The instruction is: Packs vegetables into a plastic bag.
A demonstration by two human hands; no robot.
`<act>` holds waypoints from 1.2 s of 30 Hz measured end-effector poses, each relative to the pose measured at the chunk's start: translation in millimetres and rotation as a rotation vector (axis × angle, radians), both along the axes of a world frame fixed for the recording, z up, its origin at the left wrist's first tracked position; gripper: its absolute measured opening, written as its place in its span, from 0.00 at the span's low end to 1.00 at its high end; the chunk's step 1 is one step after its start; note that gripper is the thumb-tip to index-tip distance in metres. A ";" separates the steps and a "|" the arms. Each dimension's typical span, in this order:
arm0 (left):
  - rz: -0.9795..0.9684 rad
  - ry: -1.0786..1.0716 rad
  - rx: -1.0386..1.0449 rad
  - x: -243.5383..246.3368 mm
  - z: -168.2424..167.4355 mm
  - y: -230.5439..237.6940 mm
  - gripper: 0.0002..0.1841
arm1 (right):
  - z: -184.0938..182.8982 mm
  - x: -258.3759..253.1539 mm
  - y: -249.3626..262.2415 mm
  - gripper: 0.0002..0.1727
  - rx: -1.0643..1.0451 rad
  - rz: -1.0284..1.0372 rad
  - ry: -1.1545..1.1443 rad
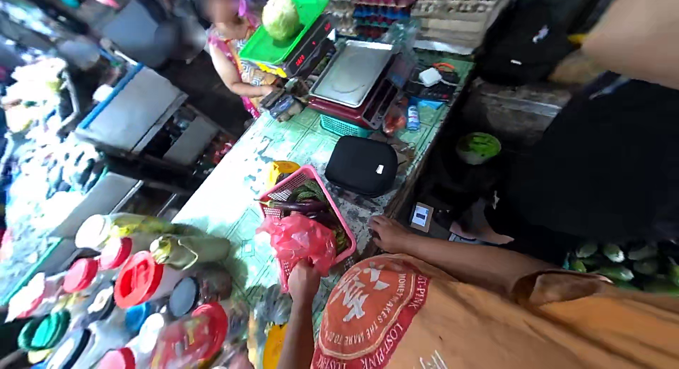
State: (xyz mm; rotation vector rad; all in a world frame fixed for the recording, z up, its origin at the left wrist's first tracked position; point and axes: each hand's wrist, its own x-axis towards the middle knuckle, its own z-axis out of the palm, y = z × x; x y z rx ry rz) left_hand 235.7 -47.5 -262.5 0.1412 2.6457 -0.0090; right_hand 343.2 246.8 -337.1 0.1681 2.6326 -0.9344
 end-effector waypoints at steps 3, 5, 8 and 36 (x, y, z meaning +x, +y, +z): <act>0.049 -0.010 0.000 -3.1 -0.4 2.7 0.25 | 3.5 -26.3 14.5 0.26 -0.011 0.100 -0.014; 0.081 -0.013 -0.022 -4.4 -1.9 6.1 0.24 | 7.5 -42.5 24.7 0.24 -0.025 0.167 -0.053; 0.148 -0.040 -0.052 -5.3 0.4 12.4 0.22 | 12.1 -63.5 34.5 0.23 -0.023 0.272 -0.118; 0.188 0.159 -0.050 -12.5 -5.9 7.0 0.18 | 1.9 -105.7 46.5 0.24 -0.156 0.332 -0.242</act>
